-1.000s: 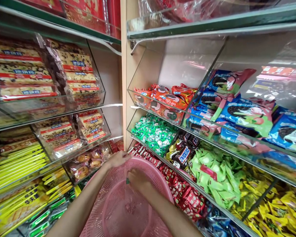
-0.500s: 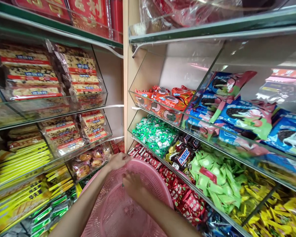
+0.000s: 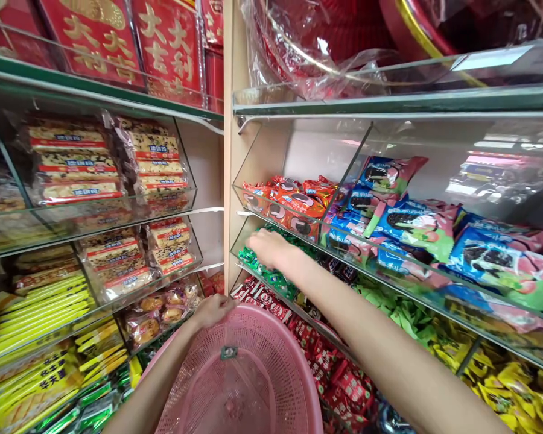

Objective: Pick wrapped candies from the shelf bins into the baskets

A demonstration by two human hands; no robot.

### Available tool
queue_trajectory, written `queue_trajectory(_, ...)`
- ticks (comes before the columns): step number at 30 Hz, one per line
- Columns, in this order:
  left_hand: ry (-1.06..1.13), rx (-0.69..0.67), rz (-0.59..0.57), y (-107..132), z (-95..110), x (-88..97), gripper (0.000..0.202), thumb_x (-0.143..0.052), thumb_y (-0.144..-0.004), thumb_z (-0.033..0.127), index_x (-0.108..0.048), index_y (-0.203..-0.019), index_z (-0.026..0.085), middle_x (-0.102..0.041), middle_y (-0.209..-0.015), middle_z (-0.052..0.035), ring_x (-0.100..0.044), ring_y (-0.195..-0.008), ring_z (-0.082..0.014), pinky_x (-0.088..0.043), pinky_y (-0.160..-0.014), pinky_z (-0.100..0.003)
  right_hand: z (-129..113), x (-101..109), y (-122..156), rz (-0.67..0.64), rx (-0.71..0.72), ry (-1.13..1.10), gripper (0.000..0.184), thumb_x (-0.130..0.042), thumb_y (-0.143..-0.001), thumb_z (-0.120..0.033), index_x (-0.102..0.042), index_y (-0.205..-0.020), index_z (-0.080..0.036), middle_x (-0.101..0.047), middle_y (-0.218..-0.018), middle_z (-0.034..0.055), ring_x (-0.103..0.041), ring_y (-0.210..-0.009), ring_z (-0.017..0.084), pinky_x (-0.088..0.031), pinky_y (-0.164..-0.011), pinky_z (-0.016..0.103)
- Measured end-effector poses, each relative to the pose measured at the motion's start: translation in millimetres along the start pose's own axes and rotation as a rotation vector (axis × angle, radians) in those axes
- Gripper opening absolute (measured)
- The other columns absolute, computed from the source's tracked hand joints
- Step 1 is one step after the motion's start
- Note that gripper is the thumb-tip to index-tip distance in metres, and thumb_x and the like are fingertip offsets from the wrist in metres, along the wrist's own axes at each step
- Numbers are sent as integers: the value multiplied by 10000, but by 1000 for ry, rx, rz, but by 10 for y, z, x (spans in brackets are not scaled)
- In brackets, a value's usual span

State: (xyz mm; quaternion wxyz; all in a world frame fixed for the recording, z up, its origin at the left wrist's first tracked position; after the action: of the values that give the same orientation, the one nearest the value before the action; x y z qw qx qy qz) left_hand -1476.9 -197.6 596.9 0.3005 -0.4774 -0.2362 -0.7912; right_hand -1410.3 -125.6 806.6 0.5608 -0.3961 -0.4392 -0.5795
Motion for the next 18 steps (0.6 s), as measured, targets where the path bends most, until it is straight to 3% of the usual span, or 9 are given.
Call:
queue_trajectory(3,29,-18,18,35,-58,18,572,-254,-782,632,-577,-650,179,-616,-651,-27,-568,-646,-150,-288,-526,-219,273,-235,-41,-100,-33,20,293,-612,-696,-112,-599,-984,-161,-551,-1083,98,-491,-1026,239,-412,-805,296)
queue_trajectory(6,47,9,30,45,-167,13,586,-254,-768,655,-569,-644,176,-607,-645,-21,-558,-627,-148,-265,-507,-217,317,-411,-17,-121,-25,7,312,-649,-682,-155,-596,-989,-172,-548,-1086,98,-477,-1044,254,-417,-798,316)
queue_trajectory(11,37,25,43,9,-207,4,563,-273,-762,652,-548,-612,184,-610,-639,-26,-560,-611,-154,-256,-504,-221,251,-469,-8,-25,38,-23,252,-671,-682,-193,-588,-919,-187,-582,-1031,66,-513,-991,215,-402,-788,286)
queue_trajectory(18,48,17,52,-36,-198,-10,536,-298,-768,633,-540,-601,185,-614,-641,-30,-567,-633,-160,-255,-503,-225,328,-551,-55,-54,21,-91,302,-681,-657,-157,-567,-936,-185,-617,-997,56,-562,-928,183,-385,-716,228)
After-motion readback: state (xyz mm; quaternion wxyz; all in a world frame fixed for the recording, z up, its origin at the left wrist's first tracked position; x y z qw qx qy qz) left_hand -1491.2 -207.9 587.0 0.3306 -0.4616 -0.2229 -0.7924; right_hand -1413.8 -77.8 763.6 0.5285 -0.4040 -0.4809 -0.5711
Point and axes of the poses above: each hand's wrist, its own y-axis away from the middle knuckle, its own x-axis out of the back of the hand, z = x × y, the point moved 10 cm from there along -y, towards the middle knuckle
